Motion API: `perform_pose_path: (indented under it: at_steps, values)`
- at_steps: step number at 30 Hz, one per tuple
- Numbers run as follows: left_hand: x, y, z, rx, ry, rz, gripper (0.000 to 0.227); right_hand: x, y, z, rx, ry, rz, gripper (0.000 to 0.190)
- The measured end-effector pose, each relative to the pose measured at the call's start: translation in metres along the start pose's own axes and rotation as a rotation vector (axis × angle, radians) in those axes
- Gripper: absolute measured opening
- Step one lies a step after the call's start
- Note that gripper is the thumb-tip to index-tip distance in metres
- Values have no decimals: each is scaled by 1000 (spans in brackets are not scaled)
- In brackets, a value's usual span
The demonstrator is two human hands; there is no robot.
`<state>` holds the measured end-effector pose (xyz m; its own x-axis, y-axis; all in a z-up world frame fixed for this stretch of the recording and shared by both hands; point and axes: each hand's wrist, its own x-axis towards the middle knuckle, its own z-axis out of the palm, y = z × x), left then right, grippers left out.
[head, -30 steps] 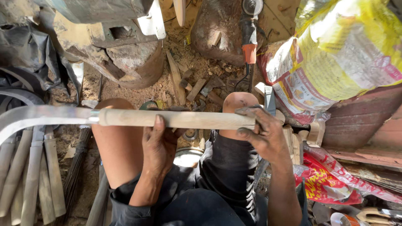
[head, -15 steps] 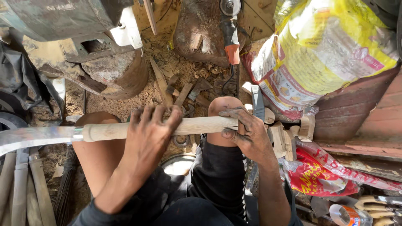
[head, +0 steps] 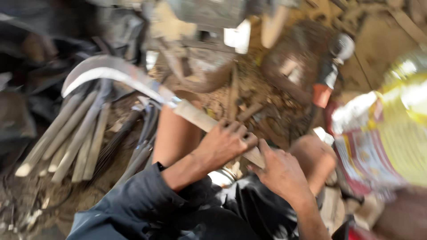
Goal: The person shapes wooden handles using a bench grinder and an angle grinder, repeatedly rotating the wood against the wheels to smooth and taper the ends. The person handles multiple wooden handles and curved metal tools, placing finished pieces aside.
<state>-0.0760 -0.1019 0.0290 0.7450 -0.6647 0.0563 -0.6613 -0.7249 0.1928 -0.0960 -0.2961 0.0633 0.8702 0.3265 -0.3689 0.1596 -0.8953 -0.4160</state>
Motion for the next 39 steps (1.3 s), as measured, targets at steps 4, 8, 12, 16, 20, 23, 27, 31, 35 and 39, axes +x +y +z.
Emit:
perform_pose_path:
  at_steps: [4,8,12,16,20,23,27,31,35,39]
  values:
    - [-39,8,-10,113,419,-63,52,10,-9,27,389,-63,-19,53]
    - [-86,21,-32,-326,727,-404,56,8,-26,36,541,5,30,40]
    - [-94,-10,-55,-1299,928,-716,69,16,-74,26,399,-1,203,40]
    - [-100,-67,-88,-1019,1065,-665,89,16,-146,47,429,158,-96,51]
    - [-135,-105,-116,-1095,1148,-1071,74,12,-191,78,482,-58,-596,72]
    - [-199,-140,-106,-710,1035,-1213,74,16,-197,88,297,-363,-640,63]
    - [-276,-149,-27,-198,621,-1509,54,28,-191,87,269,-476,-635,46]
    - [-329,-126,74,-499,176,-1587,36,43,-186,86,352,-595,-511,41]
    - [-339,-107,155,-586,81,-1408,34,58,-189,89,361,-675,-509,41]
    - [-321,-110,193,-607,-146,-1370,49,69,-197,91,285,-701,-538,42]
